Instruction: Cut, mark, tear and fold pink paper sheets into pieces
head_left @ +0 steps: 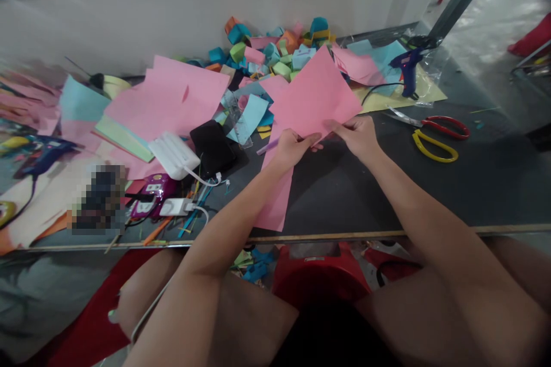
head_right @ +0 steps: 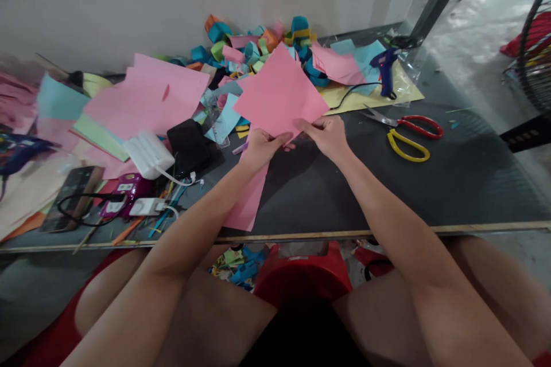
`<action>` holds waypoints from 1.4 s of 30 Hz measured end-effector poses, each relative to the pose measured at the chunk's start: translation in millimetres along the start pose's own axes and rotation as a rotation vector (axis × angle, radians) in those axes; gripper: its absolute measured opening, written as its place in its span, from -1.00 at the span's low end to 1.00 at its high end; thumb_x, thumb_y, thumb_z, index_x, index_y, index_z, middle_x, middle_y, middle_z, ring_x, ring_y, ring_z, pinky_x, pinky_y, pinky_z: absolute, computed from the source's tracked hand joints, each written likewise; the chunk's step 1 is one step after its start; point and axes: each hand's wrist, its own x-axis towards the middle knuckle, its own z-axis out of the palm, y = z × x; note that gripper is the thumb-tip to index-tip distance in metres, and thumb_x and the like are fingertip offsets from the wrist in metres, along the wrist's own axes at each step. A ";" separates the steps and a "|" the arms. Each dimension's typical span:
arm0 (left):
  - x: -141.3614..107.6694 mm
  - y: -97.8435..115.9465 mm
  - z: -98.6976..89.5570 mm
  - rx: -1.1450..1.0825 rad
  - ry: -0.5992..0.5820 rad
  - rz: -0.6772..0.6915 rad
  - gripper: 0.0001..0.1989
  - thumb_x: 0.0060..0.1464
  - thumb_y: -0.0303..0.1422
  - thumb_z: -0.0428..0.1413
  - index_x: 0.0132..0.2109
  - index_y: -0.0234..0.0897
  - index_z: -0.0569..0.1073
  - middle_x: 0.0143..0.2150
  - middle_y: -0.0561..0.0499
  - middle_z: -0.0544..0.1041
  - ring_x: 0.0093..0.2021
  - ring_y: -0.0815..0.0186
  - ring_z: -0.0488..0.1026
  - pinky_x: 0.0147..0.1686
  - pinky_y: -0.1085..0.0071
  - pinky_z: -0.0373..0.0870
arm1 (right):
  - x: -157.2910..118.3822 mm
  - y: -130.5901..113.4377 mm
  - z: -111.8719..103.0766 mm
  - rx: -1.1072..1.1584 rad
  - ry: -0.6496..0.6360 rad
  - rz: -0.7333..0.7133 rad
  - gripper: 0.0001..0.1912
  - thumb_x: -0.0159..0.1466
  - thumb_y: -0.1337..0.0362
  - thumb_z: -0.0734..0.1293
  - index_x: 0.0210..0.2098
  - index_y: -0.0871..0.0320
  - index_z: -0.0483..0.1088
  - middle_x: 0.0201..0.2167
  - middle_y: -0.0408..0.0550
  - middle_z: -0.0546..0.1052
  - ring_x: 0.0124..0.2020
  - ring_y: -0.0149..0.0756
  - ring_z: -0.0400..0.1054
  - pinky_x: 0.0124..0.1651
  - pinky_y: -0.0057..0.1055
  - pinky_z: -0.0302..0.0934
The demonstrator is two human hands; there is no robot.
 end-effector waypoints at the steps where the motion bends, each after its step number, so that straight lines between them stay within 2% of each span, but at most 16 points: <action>1: 1.0 -0.6 -0.6 0.001 -0.006 -0.009 -0.58 0.14 -0.08 0.37 -0.26 -0.44 0.61 -0.37 -0.19 0.71 -0.37 0.24 0.70 -0.33 0.40 0.67 | 0.4 0.1 -0.4 -0.028 0.015 -0.009 -0.47 0.11 -0.22 0.57 -0.61 0.10 0.55 -0.65 -0.06 0.53 -0.58 -0.33 0.39 -0.47 -0.32 0.29; 7: 7.1 -5.7 -5.4 0.008 -0.017 -0.045 -0.74 0.19 -0.28 0.33 -0.32 -0.44 0.59 -0.38 -0.18 0.70 -0.43 0.31 0.64 -0.37 0.43 0.64 | 12.9 13.3 -6.3 0.028 0.130 -0.004 -0.29 0.25 -0.40 0.36 -0.65 0.07 0.43 -0.70 -0.09 0.42 -0.66 -0.35 0.33 -0.51 -0.29 0.28; 11: 12.0 -9.6 -9.3 -0.006 0.025 -0.073 -0.86 0.18 -0.41 0.32 -0.31 -0.43 0.60 -0.41 -0.12 0.68 -0.46 0.36 0.60 -0.38 0.47 0.60 | 24.7 27.8 -21.3 0.032 0.370 -0.011 -0.30 0.34 -0.41 0.23 -0.52 0.07 0.44 -0.65 -0.11 0.40 -0.57 -0.27 0.43 -0.48 -0.29 0.28; 14: 13.3 -8.5 -12.2 -0.067 0.068 -0.135 -0.86 0.17 -0.43 0.32 -0.33 -0.41 0.58 -0.47 -0.06 0.63 -0.50 0.43 0.54 -0.44 0.54 0.50 | 22.2 25.3 -32.0 -0.132 0.512 -0.275 -0.44 0.39 -0.30 0.24 -0.26 0.06 0.51 -0.41 -0.01 0.55 -0.37 -0.17 0.52 -0.35 -0.20 0.36; 15: 13.0 -7.2 -13.0 -0.096 0.063 -0.152 -0.86 0.17 -0.42 0.33 -0.32 -0.40 0.57 -0.47 -0.05 0.63 -0.50 0.45 0.54 -0.45 0.55 0.49 | 18.9 22.1 -33.0 -0.230 0.491 -0.415 -0.50 0.38 -0.26 0.29 -0.16 0.05 0.52 -0.29 0.04 0.60 -0.27 -0.13 0.54 -0.27 -0.15 0.40; 17: 11.7 -4.4 -14.0 -0.151 0.024 -0.170 -0.84 0.14 -0.38 0.36 -0.28 -0.39 0.57 -0.41 -0.06 0.65 -0.47 0.45 0.55 -0.44 0.56 0.48 | 10.8 15.0 -29.7 -0.454 0.320 -0.656 -0.60 0.35 -0.15 0.39 -0.06 0.02 0.53 -0.11 0.08 0.65 -0.08 -0.06 0.55 -0.07 -0.07 0.42; 20: 10.3 -2.9 -14.6 -0.167 -0.062 -0.147 -0.71 0.07 -0.25 0.43 -0.22 -0.36 0.56 -0.33 -0.08 0.68 -0.41 0.42 0.58 -0.42 0.55 0.49 | 1.2 8.3 -16.0 -0.703 0.000 -0.825 -0.81 0.45 0.07 0.34 -0.13 -0.05 0.57 -0.14 -0.08 0.68 -0.02 -0.13 0.54 0.13 -0.07 0.34; 22: 11.1 -5.4 -15.1 -0.130 -0.091 -0.118 -0.61 0.06 -0.15 0.44 -0.15 -0.34 0.56 -0.30 -0.09 0.68 -0.37 0.37 0.61 -0.38 0.50 0.52 | -1.1 7.8 -8.1 -0.774 -0.072 -0.877 -0.76 0.51 0.18 0.26 -0.17 -0.07 0.58 -0.20 -0.17 0.69 -0.05 -0.21 0.52 0.14 -0.12 0.29; 24: 12.7 -9.8 -16.2 -0.074 -0.045 -0.077 -0.48 0.13 -0.01 0.38 0.04 -0.29 0.53 -0.25 -0.10 0.69 -0.31 0.29 0.64 -0.29 0.37 0.60 | -0.5 9.6 -5.1 -0.816 -0.045 -0.880 -0.69 0.53 0.22 0.21 -0.19 -0.08 0.60 -0.22 -0.18 0.68 -0.07 -0.23 0.49 0.13 -0.14 0.26; 26: 13.8 -13.7 -18.4 0.054 0.099 0.033 -0.31 0.21 0.13 0.27 0.27 -0.22 0.40 -0.06 -0.15 0.70 -0.14 0.17 0.67 -0.10 0.16 0.64 | 1.4 12.4 -6.3 -0.848 0.007 -0.845 -0.65 0.55 0.21 0.20 -0.21 -0.06 0.60 -0.21 -0.16 0.68 -0.08 -0.22 0.46 0.13 -0.14 0.24; 28: 13.3 -15.4 -21.4 0.313 0.256 0.250 -0.20 0.17 0.22 0.25 0.34 -0.18 0.35 0.19 -0.23 0.62 0.15 0.04 0.59 0.18 -0.02 0.53 | 3.3 15.2 -8.6 -0.865 0.048 -0.815 -0.64 0.55 0.17 0.19 -0.22 -0.05 0.60 -0.21 -0.13 0.67 -0.08 -0.21 0.43 0.14 -0.13 0.22; 30: 11.2 -15.0 -23.9 0.626 0.295 0.492 -0.27 0.16 0.21 0.27 0.28 -0.15 0.44 0.31 -0.23 0.54 0.32 -0.01 0.46 0.36 -0.04 0.35 | 4.2 17.4 -9.2 -0.872 0.063 -0.795 -0.65 0.55 0.14 0.19 -0.20 -0.05 0.60 -0.24 -0.10 0.64 -0.09 -0.19 0.40 0.14 -0.12 0.23; 33: 7.1 -13.4 -24.7 0.908 0.195 0.699 -0.65 0.42 -0.01 0.10 0.05 -0.11 0.60 0.12 -0.13 0.66 0.23 0.08 0.53 0.26 0.08 0.37 | 3.8 18.2 -6.4 -0.881 0.050 -0.767 -0.67 0.54 0.10 0.19 -0.16 -0.04 0.58 -0.27 -0.06 0.60 -0.13 -0.17 0.41 0.11 -0.11 0.26; 35: 5.2 -12.8 -23.7 0.975 0.171 0.757 -0.67 0.50 -0.15 0.00 -0.09 -0.13 0.62 -0.03 -0.08 0.71 0.11 0.14 0.59 0.13 0.15 0.41 | 2.7 17.0 -4.2 -0.881 0.030 -0.755 -0.70 0.52 0.11 0.20 -0.16 -0.05 0.56 -0.27 -0.04 0.58 -0.14 -0.15 0.43 0.10 -0.10 0.29; 37: 3.9 -12.0 -22.4 1.010 0.185 0.793 -0.68 0.50 -0.20 0.01 -0.16 -0.14 0.61 -0.12 -0.07 0.71 0.04 0.16 0.59 0.07 0.18 0.40 | 1.1 14.7 -2.6 -0.871 0.015 -0.753 -0.77 0.49 0.15 0.23 -0.19 -0.06 0.52 -0.26 -0.05 0.57 -0.15 -0.14 0.44 0.11 -0.09 0.30; 42: 0.4 -9.1 -17.7 1.004 0.144 0.791 -0.71 0.48 -0.28 0.01 -0.17 -0.17 0.60 -0.17 -0.10 0.67 0.02 0.15 0.56 0.08 0.16 0.37 | -4.3 9.5 3.3 -0.836 0.028 -0.788 -0.93 0.36 0.23 0.29 -0.21 -0.03 0.44 -0.25 -0.06 0.58 -0.14 -0.13 0.44 0.09 -0.09 0.26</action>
